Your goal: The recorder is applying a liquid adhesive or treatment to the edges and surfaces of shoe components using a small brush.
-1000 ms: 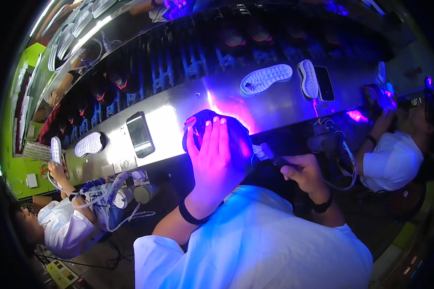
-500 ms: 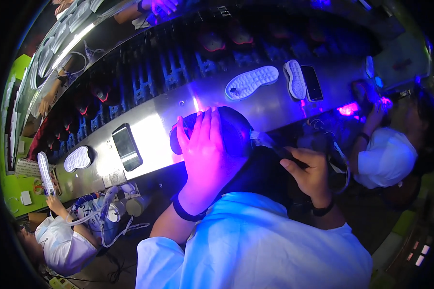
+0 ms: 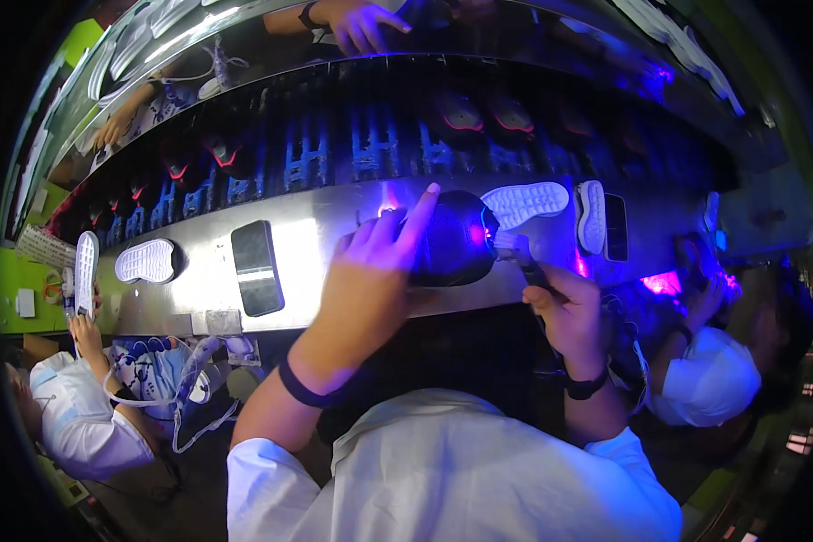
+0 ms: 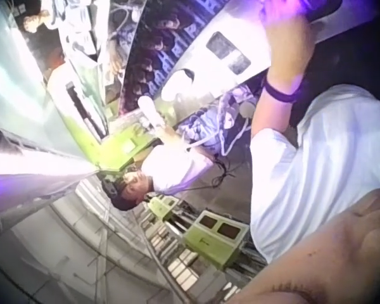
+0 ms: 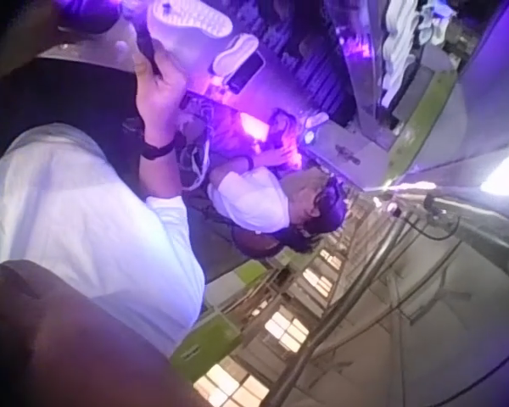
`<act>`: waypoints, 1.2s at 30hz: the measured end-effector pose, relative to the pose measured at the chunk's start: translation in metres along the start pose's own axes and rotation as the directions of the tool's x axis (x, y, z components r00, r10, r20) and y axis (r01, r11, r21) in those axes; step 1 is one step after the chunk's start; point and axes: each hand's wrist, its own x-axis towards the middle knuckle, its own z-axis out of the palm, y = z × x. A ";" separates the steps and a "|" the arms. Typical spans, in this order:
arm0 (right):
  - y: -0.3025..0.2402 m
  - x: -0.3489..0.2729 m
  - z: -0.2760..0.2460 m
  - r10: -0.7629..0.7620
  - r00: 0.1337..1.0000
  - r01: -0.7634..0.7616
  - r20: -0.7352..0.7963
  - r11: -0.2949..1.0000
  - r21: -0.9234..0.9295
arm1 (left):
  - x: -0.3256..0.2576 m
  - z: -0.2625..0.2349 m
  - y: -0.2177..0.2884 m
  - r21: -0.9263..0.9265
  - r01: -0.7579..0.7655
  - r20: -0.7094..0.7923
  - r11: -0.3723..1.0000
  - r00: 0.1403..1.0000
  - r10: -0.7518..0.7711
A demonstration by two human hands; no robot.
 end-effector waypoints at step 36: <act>-0.032 -0.004 -0.082 -0.236 0.933 0.285 0.272 0.945 -0.160 | -0.059 -0.019 0.018 -0.125 -0.172 0.176 0.977 0.965 0.192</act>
